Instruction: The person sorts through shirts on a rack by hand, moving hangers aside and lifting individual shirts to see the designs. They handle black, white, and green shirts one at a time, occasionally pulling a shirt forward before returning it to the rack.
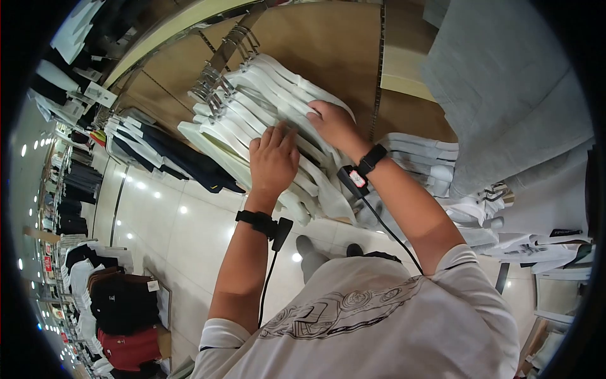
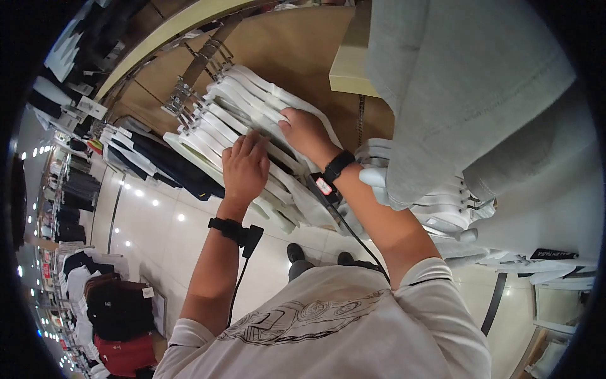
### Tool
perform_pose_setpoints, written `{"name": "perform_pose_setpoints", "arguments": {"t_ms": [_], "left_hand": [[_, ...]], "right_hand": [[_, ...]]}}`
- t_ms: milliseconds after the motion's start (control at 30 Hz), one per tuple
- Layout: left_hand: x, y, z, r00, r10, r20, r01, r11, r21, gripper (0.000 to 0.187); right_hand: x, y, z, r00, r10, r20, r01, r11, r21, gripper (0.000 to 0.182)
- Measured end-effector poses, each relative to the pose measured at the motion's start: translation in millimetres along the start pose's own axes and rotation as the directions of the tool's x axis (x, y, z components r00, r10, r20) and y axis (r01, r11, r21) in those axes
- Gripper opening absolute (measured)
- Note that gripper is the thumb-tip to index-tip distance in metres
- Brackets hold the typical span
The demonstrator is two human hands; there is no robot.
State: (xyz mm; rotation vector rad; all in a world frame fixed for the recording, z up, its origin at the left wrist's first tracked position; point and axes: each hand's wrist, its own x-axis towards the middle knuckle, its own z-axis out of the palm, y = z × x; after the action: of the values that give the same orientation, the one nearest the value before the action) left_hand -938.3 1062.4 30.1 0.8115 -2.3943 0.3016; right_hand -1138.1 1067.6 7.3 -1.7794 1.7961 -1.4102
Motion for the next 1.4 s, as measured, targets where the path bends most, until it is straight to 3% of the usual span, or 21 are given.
{"name": "perform_pose_setpoints", "arguments": {"t_ms": [33, 67, 167, 233, 333, 467, 567, 633, 767, 900, 967, 1033, 1100, 1167, 1267, 1333, 1400], "left_hand": [[-1.3, 0.1, -1.8, 1.000, -0.005, 0.001, 0.005, 1.000, 0.006, 0.037], [-2.1, 0.0, -3.7, 1.000, 0.008, -0.002, -0.008, 1.000, 0.008, 0.037], [-4.9, -2.0, -8.4, 1.000, 0.018, 0.009, -0.018, 1.000, -0.002, 0.035], [-6.3, -3.1, -11.0, 1.000, 0.017, 0.021, -0.016, 1.000, -0.016, 0.035], [-7.0, -3.5, -14.4, 0.999, 0.036, 0.036, -0.036, 0.999, -0.015, 0.034], [-9.6, -2.8, -16.4, 0.998, 0.009, 0.068, -0.006, 0.999, -0.041, 0.034], [-8.7, -6.9, -14.4, 0.998, 0.016, 0.068, -0.014, 0.999, -0.035, 0.034], [-12.1, -6.3, -14.6, 0.998, 0.021, 0.064, -0.019, 0.999, -0.028, 0.034], [-10.9, -7.7, -15.0, 0.998, 0.029, 0.054, -0.026, 0.998, -0.055, 0.033], [-10.0, -8.1, -12.8, 0.998, 0.048, 0.032, -0.046, 0.998, -0.049, 0.035], [-7.9, -6.3, -7.5, 1.000, 0.017, 0.005, -0.017, 0.999, -0.034, 0.038], [-4.9, -1.1, -3.1, 1.000, -0.008, -0.025, 0.008, 1.000, -0.024, 0.041], [0.2, 3.9, -1.2, 0.998, -0.057, -0.017, 0.057, 0.998, -0.005, 0.049], [1.4, 5.4, 6.8, 0.999, -0.031, -0.041, 0.032, 0.999, 0.023, 0.052], [7.5, 5.2, 8.8, 0.998, -0.040, -0.043, 0.043, 0.996, 0.083, 0.055], [11.5, 9.7, 15.7, 0.997, -0.068, -0.024, 0.070, 0.994, 0.080, 0.055], [11.0, 8.1, 20.5, 0.995, -0.100, -0.017, 0.102, 0.979, 0.175, 0.056]], "right_hand": [[3.6, -7.6, -0.6, 0.992, 0.092, 0.083, -0.088, 0.995, -0.055, 0.034], [6.2, -9.2, 3.0, 0.992, 0.087, 0.088, -0.083, 0.995, -0.050, 0.034], [10.6, 2.3, 19.7, 0.985, 0.142, 0.098, -0.151, 0.985, 0.084, 0.041], [9.9, 14.8, 27.7, 0.946, 0.260, 0.194, -0.311, 0.897, 0.314, 0.044], [8.0, 29.8, 34.8, 0.964, 0.180, 0.195, -0.227, 0.939, 0.257, 0.040], [9.0, 29.3, 31.1, 0.965, 0.202, 0.167, -0.234, 0.951, 0.201, 0.038], [12.6, 25.7, 20.7, 0.973, 0.220, 0.064, -0.224, 0.971, 0.079, 0.037], [11.2, 25.0, 10.3, 0.989, 0.145, -0.033, -0.146, 0.989, -0.017, 0.038], [-3.7, 34.3, -10.5, 0.988, 0.085, -0.132, -0.079, 0.996, 0.046, 0.033], [-55.0, 32.2, -52.4, 0.987, 0.069, -0.146, -0.056, 0.995, 0.088, 0.032], [-86.4, 28.4, -75.8, 0.987, 0.152, -0.057, -0.146, 0.984, 0.102, 0.032], [-125.5, 28.1, -85.7, 0.967, 0.232, -0.108, -0.224, 0.971, 0.081, 0.032], [-164.1, 42.6, -96.5, 0.971, 0.213, -0.108, -0.207, 0.976, 0.063, 0.031], [-196.7, 17.7, -113.9, 0.939, 0.306, -0.154, -0.316, 0.948, -0.046, 0.029], [-230.0, 3.6, -136.2, 0.935, 0.354, -0.036, -0.355, 0.934, -0.028, 0.027], [-251.4, -13.0, -152.7, 0.870, 0.489, 0.066, -0.493, 0.867, 0.073, 0.025], [-275.7, -18.9, -166.4, 0.875, 0.483, 0.039, -0.485, 0.871, 0.083, 0.024]]}}
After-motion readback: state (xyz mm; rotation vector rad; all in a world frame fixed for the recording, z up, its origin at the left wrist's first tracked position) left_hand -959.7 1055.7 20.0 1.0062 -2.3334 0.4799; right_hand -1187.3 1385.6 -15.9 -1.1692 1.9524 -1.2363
